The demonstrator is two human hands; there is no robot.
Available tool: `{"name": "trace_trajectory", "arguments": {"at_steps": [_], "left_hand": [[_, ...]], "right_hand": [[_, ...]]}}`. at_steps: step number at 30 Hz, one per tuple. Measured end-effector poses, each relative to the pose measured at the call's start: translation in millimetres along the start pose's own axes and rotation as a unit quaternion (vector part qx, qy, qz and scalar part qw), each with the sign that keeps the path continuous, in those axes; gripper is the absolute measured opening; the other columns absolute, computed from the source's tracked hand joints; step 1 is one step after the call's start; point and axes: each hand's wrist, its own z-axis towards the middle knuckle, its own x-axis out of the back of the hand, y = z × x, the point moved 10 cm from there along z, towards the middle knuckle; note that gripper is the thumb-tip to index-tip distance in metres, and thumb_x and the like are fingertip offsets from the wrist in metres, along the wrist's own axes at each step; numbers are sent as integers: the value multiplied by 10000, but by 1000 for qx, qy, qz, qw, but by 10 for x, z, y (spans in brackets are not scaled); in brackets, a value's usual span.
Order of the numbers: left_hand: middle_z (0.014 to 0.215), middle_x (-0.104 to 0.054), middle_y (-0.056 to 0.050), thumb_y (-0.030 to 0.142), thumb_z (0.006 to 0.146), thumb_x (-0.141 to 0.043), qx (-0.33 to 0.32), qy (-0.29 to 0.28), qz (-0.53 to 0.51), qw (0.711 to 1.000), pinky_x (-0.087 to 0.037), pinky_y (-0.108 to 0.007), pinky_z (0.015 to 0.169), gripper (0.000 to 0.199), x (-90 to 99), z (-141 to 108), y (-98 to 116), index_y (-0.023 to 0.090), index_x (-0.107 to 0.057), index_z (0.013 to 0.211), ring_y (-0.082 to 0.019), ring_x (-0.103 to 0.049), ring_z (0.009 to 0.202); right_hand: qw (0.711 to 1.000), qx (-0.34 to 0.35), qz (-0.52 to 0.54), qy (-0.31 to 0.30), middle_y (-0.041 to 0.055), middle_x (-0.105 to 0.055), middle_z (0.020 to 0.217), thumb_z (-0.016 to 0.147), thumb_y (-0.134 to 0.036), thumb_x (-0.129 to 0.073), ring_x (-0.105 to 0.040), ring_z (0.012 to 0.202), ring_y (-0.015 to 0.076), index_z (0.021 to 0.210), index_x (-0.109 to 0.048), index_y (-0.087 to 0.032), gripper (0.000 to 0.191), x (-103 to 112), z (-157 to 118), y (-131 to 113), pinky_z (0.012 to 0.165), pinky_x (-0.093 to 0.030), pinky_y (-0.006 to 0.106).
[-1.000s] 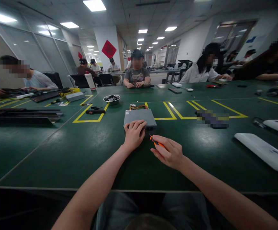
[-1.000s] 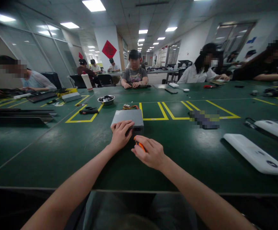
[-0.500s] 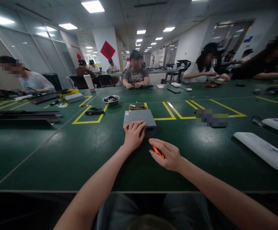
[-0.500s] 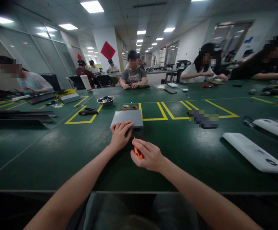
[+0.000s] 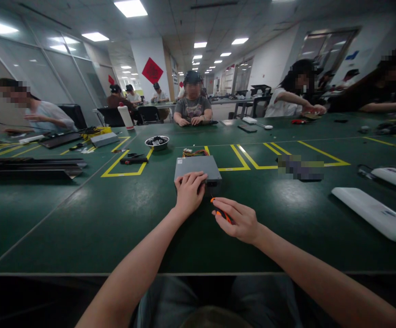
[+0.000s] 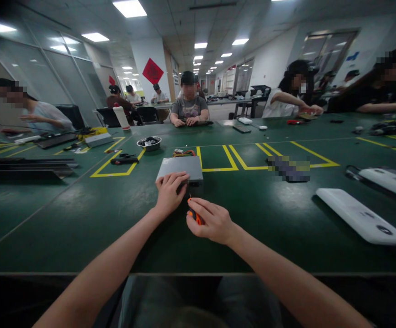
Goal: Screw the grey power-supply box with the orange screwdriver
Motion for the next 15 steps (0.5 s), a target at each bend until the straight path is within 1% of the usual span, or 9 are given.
{"name": "trace_trajectory", "arguments": {"at_steps": [2,4,6,8,10,12,15], "left_hand": [[1160,-591,-18,203,824,-488,2,0,0,1000,-243,-401,881,292,3,4,2,292,-551,1095,-206,-470,1069],[1162,-589,-13,199,824,-487,0,1,2,1000,-244,-400,876,289,5,6,6,293,-550,1089,-204,-473,1068],[1166,-587,-6,200,828,-483,-4,0,4,1000,-243,-395,874,289,3,4,11,294,-545,1094,-199,-474,1070],[1169,-585,-8,201,832,-477,-6,-1,5,1000,-242,-395,873,292,1,2,13,292,-539,1103,-199,-470,1076],[1173,-582,-17,206,836,-471,-7,-4,5,1000,-243,-398,872,293,-1,1,14,289,-536,1109,-206,-466,1083],[1175,-580,-22,213,839,-468,-8,-5,6,1000,-245,-400,870,288,-1,2,16,286,-535,1109,-210,-465,1085],[1177,-579,-17,216,837,-474,-9,-5,8,1000,-249,-396,870,289,1,3,17,285,-534,1111,-207,-467,1084]], "right_hand": [[1000,8,-8,-8,-3,-659,1057,766,-149,-558,-574,1051,190,819,-631,-306,180,10,-19,-11,817,-537,384],[1000,5,-16,4,3,-669,1033,754,-154,-569,-603,1000,190,768,-623,-288,145,88,-47,15,776,-552,375],[999,7,-24,36,8,-684,991,731,-157,-595,-636,922,186,718,-601,-274,118,223,-88,49,702,-564,347],[997,8,-18,74,7,-701,919,706,-155,-620,-660,823,173,712,-582,-268,119,362,-139,95,638,-562,320],[995,-26,-14,92,1,-706,888,689,-162,-637,-665,796,168,695,-563,-265,127,440,-180,209,640,-563,325],[994,-49,-13,100,-2,-707,895,679,-164,-649,-666,800,168,690,-554,-264,138,469,-203,287,652,-567,334],[993,-35,-5,113,-2,-702,929,666,-144,-663,-664,823,171,710,-560,-265,166,478,-205,284,662,-569,333]]}}
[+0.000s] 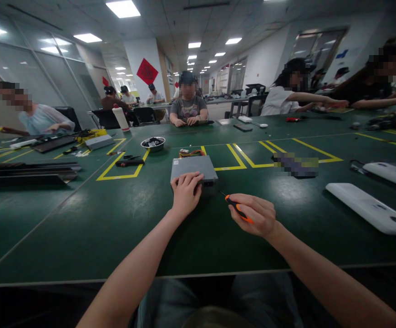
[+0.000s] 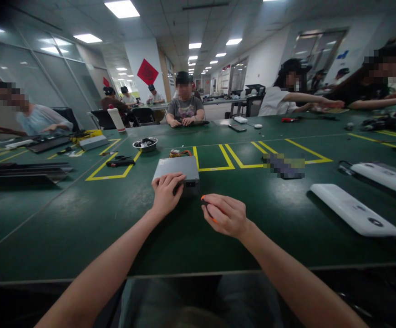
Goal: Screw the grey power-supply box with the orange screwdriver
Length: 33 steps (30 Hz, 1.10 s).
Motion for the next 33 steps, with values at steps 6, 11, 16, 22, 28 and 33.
{"name": "trace_trajectory", "arguments": {"at_steps": [6,11,16,22,28,33], "left_hand": [[1181,-574,-15,229,844,-464,-1,-4,10,1000,-255,-392,872,290,-13,-4,-6,293,-533,1118,-211,-464,1091],[1187,-573,-10,219,840,-475,6,-8,6,1000,-249,-391,885,300,-25,-4,-19,296,-527,1125,-201,-464,1092],[1181,-576,-3,212,837,-477,9,-5,5,1000,-250,-392,895,300,-16,-3,-16,304,-532,1117,-195,-468,1092],[1186,-573,-1,205,835,-481,9,-6,0,1000,-246,-393,893,299,-19,-5,-16,300,-529,1114,-193,-463,1095],[1185,-572,14,215,841,-478,7,-6,-1,1000,-246,-392,892,291,-16,-2,-22,305,-523,1114,-185,-464,1095],[1192,-569,-1,217,844,-473,8,-12,6,1000,-249,-393,892,295,-9,0,-23,302,-526,1122,-192,-462,1097]], "right_hand": [[999,19,30,18,6,-685,991,669,-105,-663,-644,899,178,772,-569,-263,211,14,24,-57,726,-560,340],[987,133,-70,58,39,-666,1008,663,-60,-654,-635,903,163,845,-521,-227,281,66,32,-300,708,-560,299],[977,162,-125,54,72,-653,969,668,-69,-646,-625,895,163,805,-502,-195,235,26,55,-401,716,-552,283],[967,180,-178,29,59,-656,890,685,-90,-620,-626,854,159,760,-549,-190,144,-97,43,-529,695,-540,251],[956,218,-186,-59,135,-601,1058,731,-277,-571,-564,1016,265,841,-570,-195,138,-262,-52,-581,701,-528,362],[946,238,-214,-59,122,-629,1042,716,-245,-625,-579,1007,232,1009,-572,-219,299,-267,-99,-628,702,-524,300]]}}
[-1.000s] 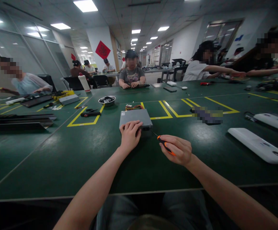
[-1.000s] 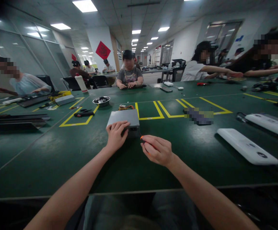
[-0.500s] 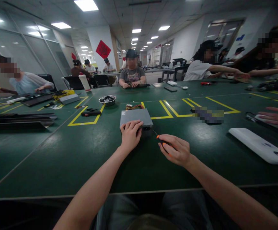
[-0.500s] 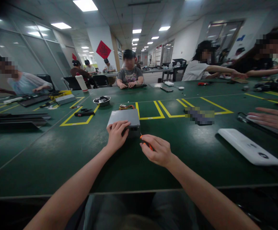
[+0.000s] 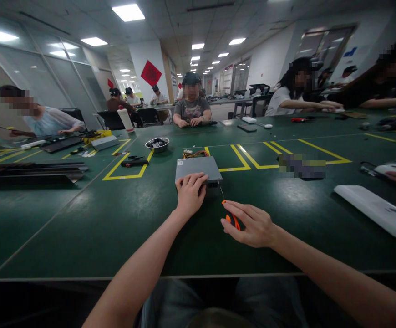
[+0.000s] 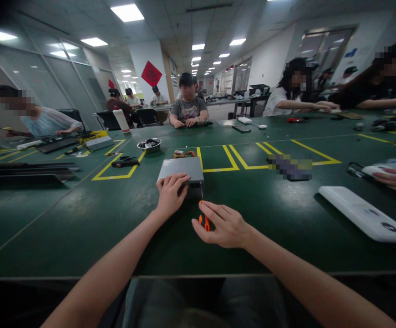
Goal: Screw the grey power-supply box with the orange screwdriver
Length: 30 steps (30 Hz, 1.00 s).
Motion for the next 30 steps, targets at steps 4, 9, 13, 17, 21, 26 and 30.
{"name": "trace_trajectory", "arguments": {"at_steps": [4,9,13,17,21,26,30], "left_hand": [[1190,-568,-1,226,849,-466,0,1,0,1000,-251,-393,895,286,8,-3,1,302,-529,1118,-191,-461,1099],[1186,-570,0,218,841,-474,1,0,3,1000,-245,-399,901,299,-2,-6,0,309,-528,1121,-196,-460,1101],[1192,-568,-7,220,844,-468,2,0,3,1000,-245,-398,899,295,-4,-6,7,302,-528,1120,-198,-456,1106],[1192,-567,-3,220,842,-469,1,2,3,1000,-246,-395,902,294,6,-7,15,302,-529,1118,-195,-460,1099],[1186,-569,2,219,842,-466,-3,1,3,1000,-248,-396,899,296,6,-7,12,307,-528,1119,-194,-461,1098],[1184,-572,-8,214,842,-465,0,3,2,1000,-252,-396,895,297,8,-7,9,304,-534,1116,-200,-461,1096],[1179,-575,-12,215,840,-468,1,3,2,1000,-258,-398,892,295,13,-3,15,300,-537,1114,-204,-463,1095]], "right_hand": [[999,-19,-15,32,79,-658,970,717,-246,-642,-614,922,187,952,-588,-231,241,93,19,60,691,-523,265],[998,-17,-15,63,45,-663,897,702,-237,-670,-604,886,169,771,-551,-213,139,181,-8,92,686,-505,273],[996,-5,-28,82,6,-672,868,677,-180,-688,-555,681,112,752,-546,-229,168,211,-61,49,582,-456,240],[999,10,-13,45,25,-676,887,664,-183,-700,-512,609,99,753,-557,-221,173,130,-64,-21,571,-452,233],[999,15,24,19,106,-647,904,705,-225,-636,-564,749,164,816,-547,-177,150,79,-64,-72,626,-482,270],[999,10,47,-7,152,-616,975,759,-223,-480,-564,819,210,948,-541,-158,208,35,-66,-88,661,-485,356],[999,27,21,-26,131,-615,1071,754,-209,-572,-549,722,157,1040,-551,-207,287,-5,-54,-124,592,-456,287]]}}
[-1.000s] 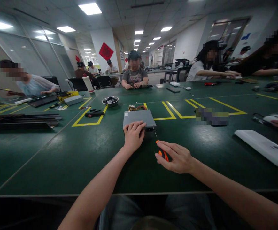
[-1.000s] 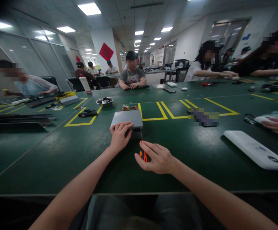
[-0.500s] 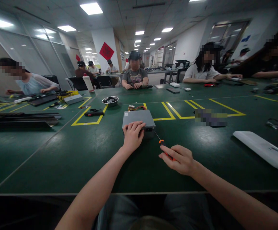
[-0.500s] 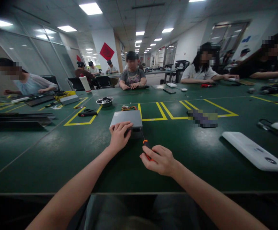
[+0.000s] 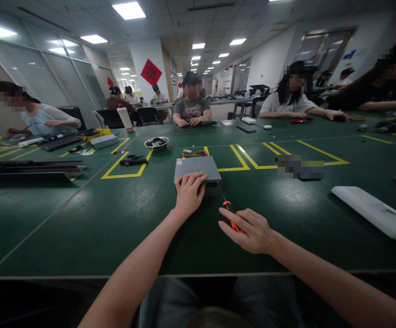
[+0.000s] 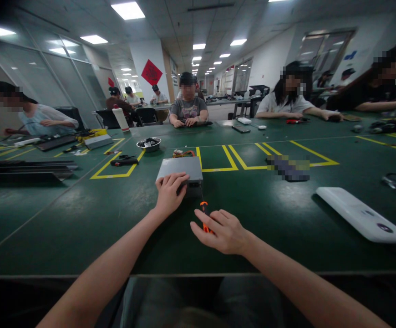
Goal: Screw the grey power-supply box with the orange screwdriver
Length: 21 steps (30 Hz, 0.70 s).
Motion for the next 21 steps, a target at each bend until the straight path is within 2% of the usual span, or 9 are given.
{"name": "trace_trajectory", "arguments": {"at_steps": [5,7,11,16,21], "left_hand": [[1182,-572,-11,217,837,-472,1,-4,3,1000,-262,-397,889,298,-4,-1,-6,304,-538,1114,-206,-460,1097],[1188,-569,-10,224,840,-468,-1,-5,5,1000,-263,-396,886,301,-8,-3,-5,304,-528,1124,-206,-459,1099],[1194,-566,0,225,849,-456,-5,-8,1,1000,-252,-398,889,292,-15,-5,2,303,-521,1124,-197,-458,1099],[1197,-565,-5,223,846,-464,-2,-9,-1,1000,-251,-395,889,292,-14,-3,-4,296,-524,1122,-197,-457,1098],[1196,-565,-12,219,847,-458,-2,-10,-2,1000,-254,-398,893,295,-14,-4,-8,298,-526,1123,-202,-456,1102]], "right_hand": [[999,-5,38,19,116,-640,957,746,-281,-619,-546,672,123,877,-585,-185,166,14,-15,4,580,-452,238],[998,-13,60,10,141,-622,979,784,-324,-548,-570,712,142,898,-583,-165,198,-5,-32,20,584,-462,247],[996,-9,88,-8,178,-599,1028,820,-296,-441,-592,797,182,1021,-554,-133,283,-16,-28,24,615,-475,283],[996,-12,82,14,132,-644,985,797,-367,-531,-577,714,164,994,-561,-163,285,45,46,36,574,-456,286],[994,-21,91,54,129,-664,966,725,-389,-634,-596,732,158,884,-534,-154,301,77,33,41,606,-488,276]]}}
